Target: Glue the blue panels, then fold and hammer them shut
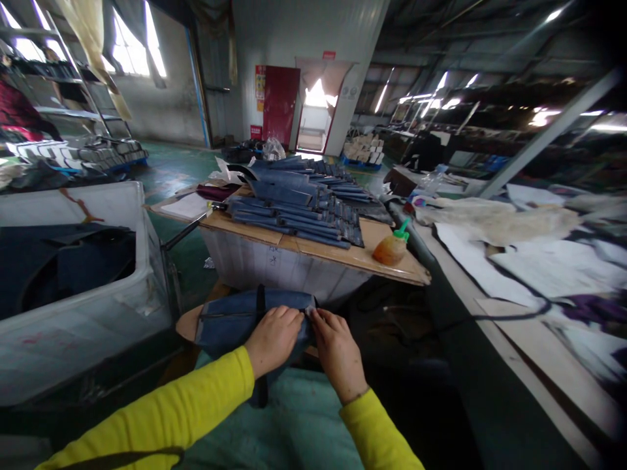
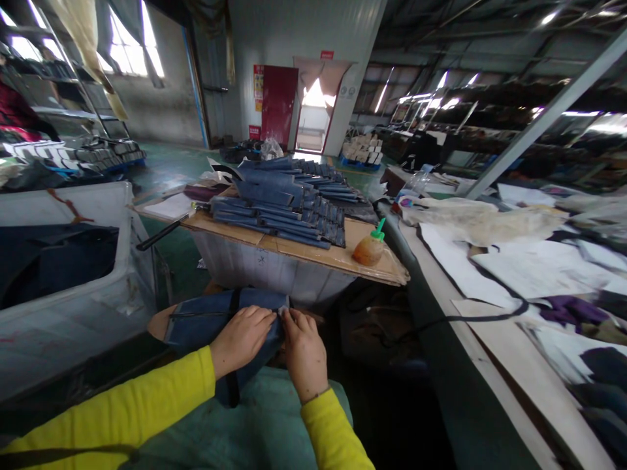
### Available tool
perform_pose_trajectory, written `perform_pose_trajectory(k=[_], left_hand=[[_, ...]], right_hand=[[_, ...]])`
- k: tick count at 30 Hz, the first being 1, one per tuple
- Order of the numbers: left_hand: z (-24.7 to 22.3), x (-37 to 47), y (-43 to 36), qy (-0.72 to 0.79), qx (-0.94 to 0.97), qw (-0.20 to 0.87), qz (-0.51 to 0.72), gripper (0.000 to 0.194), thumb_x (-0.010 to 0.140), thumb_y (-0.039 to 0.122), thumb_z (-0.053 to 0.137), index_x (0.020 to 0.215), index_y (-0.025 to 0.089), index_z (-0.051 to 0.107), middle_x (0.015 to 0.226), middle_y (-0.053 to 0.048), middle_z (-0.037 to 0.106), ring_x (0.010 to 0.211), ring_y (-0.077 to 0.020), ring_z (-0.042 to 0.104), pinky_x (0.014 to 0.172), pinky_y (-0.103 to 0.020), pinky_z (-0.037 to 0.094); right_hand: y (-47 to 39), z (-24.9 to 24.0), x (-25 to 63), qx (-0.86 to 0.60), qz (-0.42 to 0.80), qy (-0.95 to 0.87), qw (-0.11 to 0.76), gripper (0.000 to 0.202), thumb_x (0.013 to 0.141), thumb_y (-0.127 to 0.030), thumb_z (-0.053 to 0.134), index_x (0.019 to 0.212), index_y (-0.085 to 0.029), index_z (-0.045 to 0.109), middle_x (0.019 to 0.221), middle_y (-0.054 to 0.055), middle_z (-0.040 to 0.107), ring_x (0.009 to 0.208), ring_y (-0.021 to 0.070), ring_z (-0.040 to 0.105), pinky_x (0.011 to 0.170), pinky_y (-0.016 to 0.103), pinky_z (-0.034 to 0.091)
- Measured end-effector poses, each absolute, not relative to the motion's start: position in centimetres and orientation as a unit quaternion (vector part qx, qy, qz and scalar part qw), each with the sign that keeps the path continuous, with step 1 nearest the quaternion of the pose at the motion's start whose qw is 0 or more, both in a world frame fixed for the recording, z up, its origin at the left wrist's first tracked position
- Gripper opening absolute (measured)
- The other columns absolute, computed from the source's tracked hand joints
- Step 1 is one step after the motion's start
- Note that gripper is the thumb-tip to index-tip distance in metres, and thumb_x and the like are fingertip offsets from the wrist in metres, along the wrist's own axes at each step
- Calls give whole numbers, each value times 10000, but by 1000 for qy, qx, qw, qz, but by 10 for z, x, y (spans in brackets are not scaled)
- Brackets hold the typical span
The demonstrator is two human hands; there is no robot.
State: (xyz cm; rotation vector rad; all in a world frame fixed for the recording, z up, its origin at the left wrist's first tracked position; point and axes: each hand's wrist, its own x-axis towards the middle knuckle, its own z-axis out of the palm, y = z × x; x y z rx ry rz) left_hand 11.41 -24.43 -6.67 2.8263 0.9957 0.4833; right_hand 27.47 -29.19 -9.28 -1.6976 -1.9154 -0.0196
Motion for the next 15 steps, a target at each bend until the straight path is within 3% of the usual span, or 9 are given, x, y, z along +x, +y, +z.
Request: perform_pose_trajectory(k=[15], left_hand=[[-68, 57, -250, 375, 908, 40, 184, 333, 889, 152, 409, 1203, 197, 510, 1108, -68, 574, 1041, -222, 489, 930, -408, 362]], right_hand=[[-291, -88, 218, -605, -24, -755, 251, 550, 792, -8, 364, 1294, -200, 481, 1271, 82, 542, 1103, 244, 499, 864, 396, 482]])
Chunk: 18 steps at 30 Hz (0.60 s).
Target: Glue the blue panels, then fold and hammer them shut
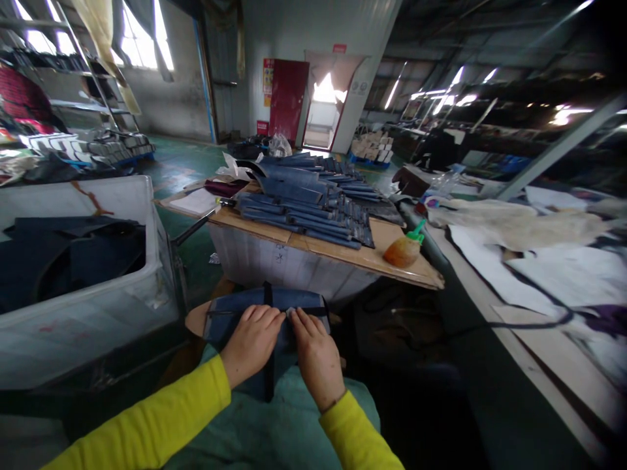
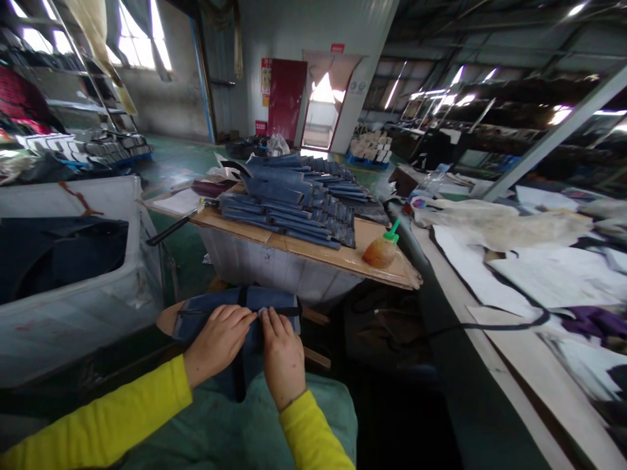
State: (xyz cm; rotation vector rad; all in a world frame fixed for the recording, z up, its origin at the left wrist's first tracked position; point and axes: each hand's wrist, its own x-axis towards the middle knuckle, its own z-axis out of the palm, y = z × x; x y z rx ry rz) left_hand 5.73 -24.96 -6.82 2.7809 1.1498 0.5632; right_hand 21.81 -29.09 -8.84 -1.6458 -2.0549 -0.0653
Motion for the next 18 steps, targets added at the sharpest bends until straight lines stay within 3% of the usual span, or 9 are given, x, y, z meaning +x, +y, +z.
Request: perform_pose_trajectory(k=[7, 13, 18], left_hand=[[-81, 34, -258, 428, 881, 3, 200, 363, 917, 211, 368, 1262, 167, 472, 1255, -82, 530, 1175, -230, 437, 1026, -437, 290], [-89, 21, -270, 403, 901, -32, 159, 450, 933, 246, 341, 1372, 145, 339, 1427, -86, 361, 1337, -228, 258, 1081, -447, 244], [-95, 18, -277, 404, 903, -51, 136, 468, 930, 257, 352, 1383, 142, 322, 1462, -83, 294, 1354, -225, 222, 1081, -442, 254]], right_hand=[[-288, -86, 195, -598, -11, -766, 234, 509, 800, -24, 402, 1268, -196, 509, 1268, 74, 546, 1080, 254, 511, 833, 380, 498], [-285, -79, 200, -581, 29, -772, 255, 386, 870, -110, 411, 1225, -191, 542, 1202, 68, 587, 1079, 229, 514, 895, 366, 472], [-283, -71, 201, -575, 68, -770, 270, 347, 879, -110, 411, 1177, -181, 576, 1153, 64, 614, 1057, 208, 526, 908, 348, 467]])
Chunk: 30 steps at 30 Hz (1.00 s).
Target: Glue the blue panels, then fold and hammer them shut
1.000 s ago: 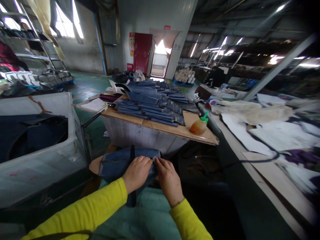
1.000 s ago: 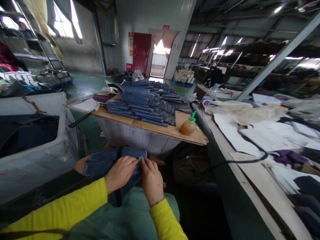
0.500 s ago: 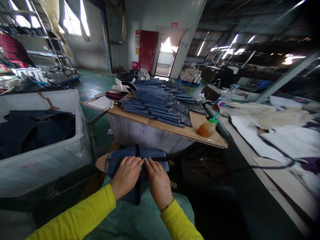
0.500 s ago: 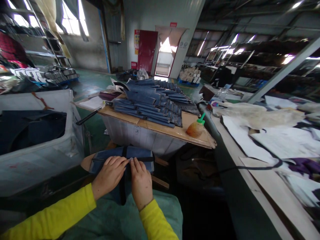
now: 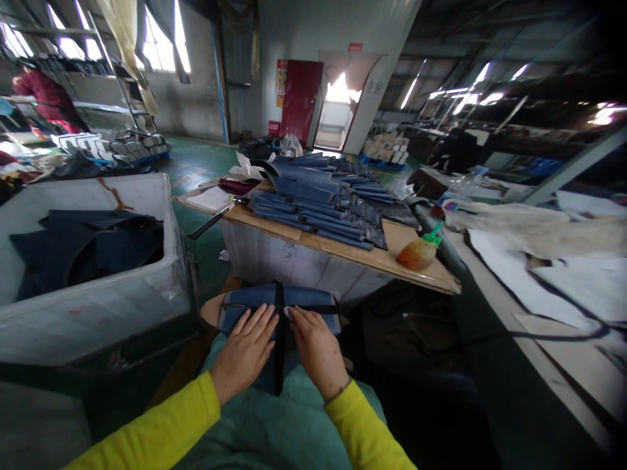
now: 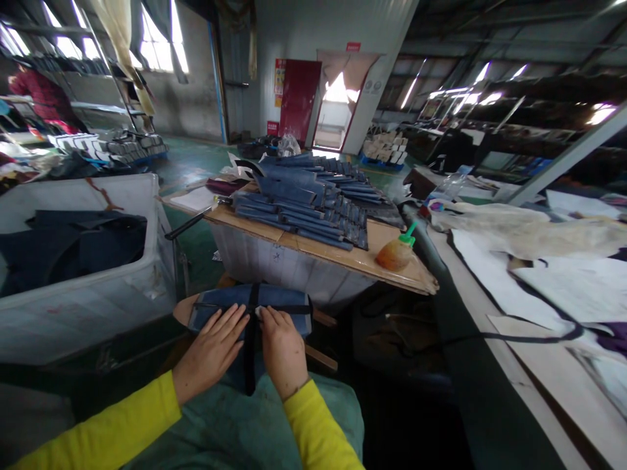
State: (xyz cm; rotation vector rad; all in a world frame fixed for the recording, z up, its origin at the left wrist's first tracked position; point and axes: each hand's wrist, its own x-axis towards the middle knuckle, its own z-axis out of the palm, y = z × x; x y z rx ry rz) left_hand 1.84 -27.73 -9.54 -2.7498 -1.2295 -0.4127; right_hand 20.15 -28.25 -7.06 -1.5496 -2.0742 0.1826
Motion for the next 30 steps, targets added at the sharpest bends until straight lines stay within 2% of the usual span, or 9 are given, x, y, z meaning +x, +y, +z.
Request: perform_pose_trajectory(k=[10, 16, 23, 26, 30], left_hand=[[-93, 12, -281, -425, -891, 69, -148, 454, 928, 283, 356, 1365, 162, 364, 1456, -66, 311, 1335, -223, 262, 1079, -426, 237], [-90, 12, -277, -427, -886, 70, -165, 452, 920, 288, 363, 1348, 144, 390, 1405, -95, 394, 1302, -231, 325, 1063, -430, 265], [-90, 8, -281, -424, -888, 66, -165, 437, 922, 262, 363, 1342, 142, 389, 1393, -95, 409, 1278, -229, 349, 1043, -417, 269], [-82, 9, -279, -444, -876, 45, -182, 402, 923, 249, 373, 1313, 164, 422, 1318, -90, 488, 1199, -234, 419, 988, -404, 308], [-64, 16, -267, -474, -860, 14, -189, 270, 922, 227, 376, 1127, 171, 543, 1103, -82, 585, 1026, -234, 495, 875, -393, 357]], right_hand=[[-281, -65, 203, -575, 97, -770, 261, 316, 881, -113, 437, 1158, -139, 588, 1127, 70, 625, 1042, 184, 524, 935, 317, 444], [-281, -64, 202, -575, 93, -770, 259, 320, 878, -100, 432, 1156, -139, 588, 1126, 69, 623, 1041, 183, 523, 933, 315, 444], [-282, -67, 203, -570, 88, -772, 265, 321, 888, -112, 422, 1164, -145, 582, 1134, 72, 618, 1052, 177, 516, 944, 315, 439], [-282, -68, 203, -569, 91, -773, 265, 325, 890, -116, 420, 1174, -140, 576, 1134, 71, 615, 1049, 177, 513, 942, 313, 438], [-282, -68, 203, -570, 94, -774, 260, 327, 890, -121, 422, 1181, -133, 572, 1139, 76, 610, 1056, 185, 506, 945, 324, 434]])
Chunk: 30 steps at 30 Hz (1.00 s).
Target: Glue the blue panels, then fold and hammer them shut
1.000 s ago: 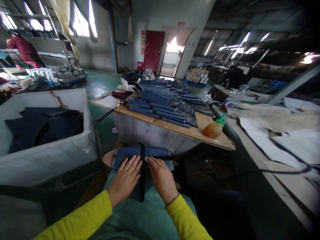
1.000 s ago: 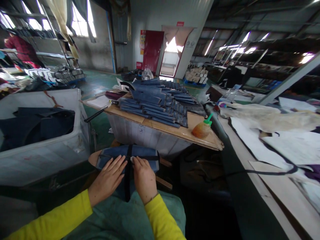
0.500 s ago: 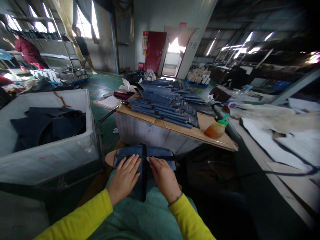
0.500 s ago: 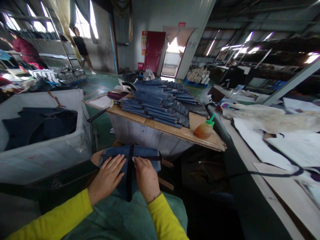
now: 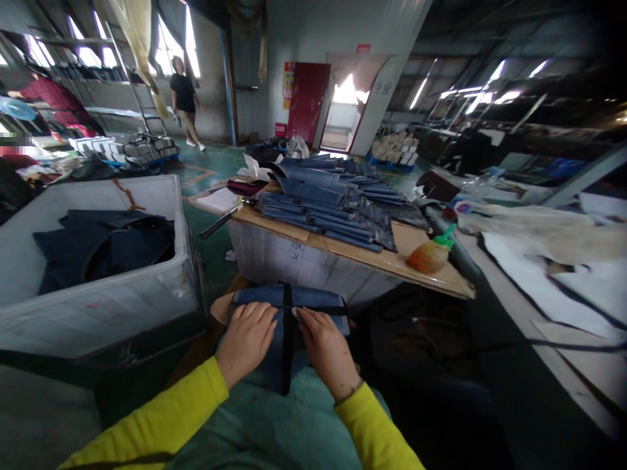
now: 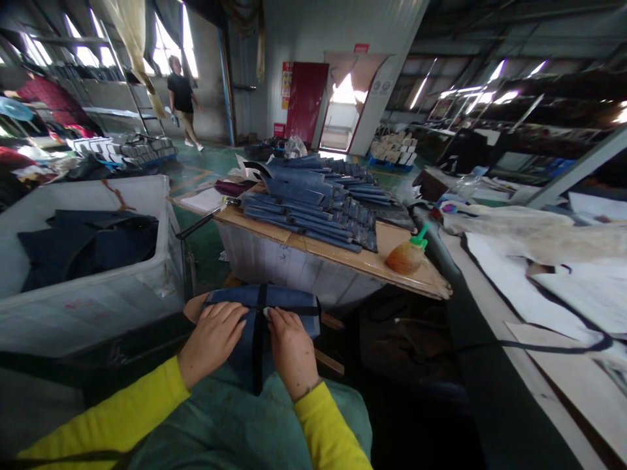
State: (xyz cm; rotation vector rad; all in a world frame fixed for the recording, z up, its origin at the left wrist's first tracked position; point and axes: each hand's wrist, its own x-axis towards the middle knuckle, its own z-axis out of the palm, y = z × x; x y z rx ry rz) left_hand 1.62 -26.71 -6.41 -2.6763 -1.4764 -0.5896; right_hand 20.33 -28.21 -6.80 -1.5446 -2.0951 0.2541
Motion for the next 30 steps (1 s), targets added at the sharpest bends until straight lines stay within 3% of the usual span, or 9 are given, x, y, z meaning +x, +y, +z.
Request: perform_pose_trajectory(k=[6, 15, 22, 30], left_hand=[[-53, 26, -256, -503, -849, 14, -160, 165, 906, 200, 399, 911, 173, 562, 857, -56, 571, 877, -230, 491, 784, -391, 356], [-56, 38, -256, -498, -848, -39, -177, 138, 887, 169, 433, 941, 180, 559, 906, -44, 569, 926, -218, 478, 832, -392, 345], [-61, 40, -254, -470, -861, -51, -187, 193, 872, 116, 422, 967, 179, 578, 960, -56, 575, 956, -211, 492, 845, -384, 382], [-74, 34, -255, -413, -889, -45, -194, 308, 852, 59, 399, 1115, 130, 542, 1127, -97, 560, 1064, -216, 484, 954, -388, 397]], right_hand=[[-280, -66, 205, -580, 112, -767, 251, 315, 886, -133, 439, 1166, -151, 583, 1134, 68, 616, 1050, 181, 520, 946, 317, 427], [-265, -40, 212, -568, 170, -784, 184, 270, 890, -188, 449, 1091, -188, 630, 1038, 56, 650, 976, 153, 570, 881, 249, 429], [-255, -28, 207, -559, 131, -812, 101, 238, 896, -207, 439, 977, -218, 664, 904, 48, 646, 846, 138, 610, 763, 219, 443], [-268, -37, 202, -552, 72, -823, 113, 284, 881, -133, 419, 1060, -231, 617, 981, 40, 639, 891, 125, 600, 766, 197, 455]])
